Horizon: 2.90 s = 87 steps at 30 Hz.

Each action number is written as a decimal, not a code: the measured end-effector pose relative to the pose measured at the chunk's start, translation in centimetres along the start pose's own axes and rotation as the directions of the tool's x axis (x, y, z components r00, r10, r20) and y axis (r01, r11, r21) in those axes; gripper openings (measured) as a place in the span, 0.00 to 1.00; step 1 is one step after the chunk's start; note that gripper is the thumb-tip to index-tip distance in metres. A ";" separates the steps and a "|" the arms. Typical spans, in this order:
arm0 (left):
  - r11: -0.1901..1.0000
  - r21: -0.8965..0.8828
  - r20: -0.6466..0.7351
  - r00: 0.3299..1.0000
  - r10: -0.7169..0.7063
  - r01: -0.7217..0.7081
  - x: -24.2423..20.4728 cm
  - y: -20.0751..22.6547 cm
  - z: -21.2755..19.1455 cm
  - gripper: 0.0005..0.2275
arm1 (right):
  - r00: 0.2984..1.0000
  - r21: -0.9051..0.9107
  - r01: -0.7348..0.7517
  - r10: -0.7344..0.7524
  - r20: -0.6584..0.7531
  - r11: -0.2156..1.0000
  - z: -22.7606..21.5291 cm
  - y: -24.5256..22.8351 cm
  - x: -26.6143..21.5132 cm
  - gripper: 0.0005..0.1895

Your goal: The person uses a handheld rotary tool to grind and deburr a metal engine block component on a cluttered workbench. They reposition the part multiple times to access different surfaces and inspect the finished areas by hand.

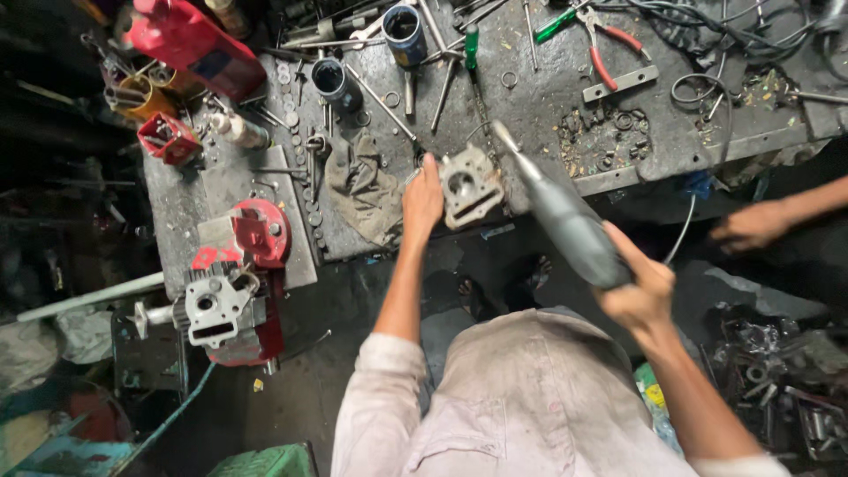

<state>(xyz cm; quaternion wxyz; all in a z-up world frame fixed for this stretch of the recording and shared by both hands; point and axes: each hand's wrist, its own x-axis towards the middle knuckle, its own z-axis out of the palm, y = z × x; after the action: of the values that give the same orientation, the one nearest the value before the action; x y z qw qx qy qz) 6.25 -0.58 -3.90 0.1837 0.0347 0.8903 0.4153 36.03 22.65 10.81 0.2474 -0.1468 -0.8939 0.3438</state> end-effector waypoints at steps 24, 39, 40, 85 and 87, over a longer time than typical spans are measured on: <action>0.844 0.037 -0.296 0.801 0.520 -0.535 -7.7 3.8 0.3 0.50 | 0.979 0.581 -0.100 0.182 -0.086 0.808 0.5 3.0 2.2 0.49; 0.897 0.092 -0.144 0.885 0.443 -0.433 -9.0 13.9 1.6 0.47 | 0.875 0.728 -0.275 0.477 -0.081 0.628 -7.3 3.9 -6.8 0.45; 0.911 0.055 -0.069 0.909 0.411 -0.408 -9.1 13.3 1.1 0.47 | 0.860 0.689 -0.335 0.507 -0.055 0.643 -7.3 3.8 -7.4 0.45; 0.775 -0.175 -0.175 0.794 0.582 -0.607 -3.8 13.0 5.4 0.32 | 0.547 -0.779 0.116 0.615 0.568 0.616 -9.7 -17.4 31.0 0.49; 0.789 -0.164 -0.175 0.804 0.568 -0.593 -3.6 13.1 5.3 0.32 | 0.600 -0.637 0.044 0.489 0.633 0.770 -11.4 -15.2 29.0 0.45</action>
<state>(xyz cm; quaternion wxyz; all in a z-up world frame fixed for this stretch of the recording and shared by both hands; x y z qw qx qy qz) 10.26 10.99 3.91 -0.0026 0.2627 0.7963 0.5448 16.61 30.44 38.47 -0.2656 -0.1723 -0.9428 0.1048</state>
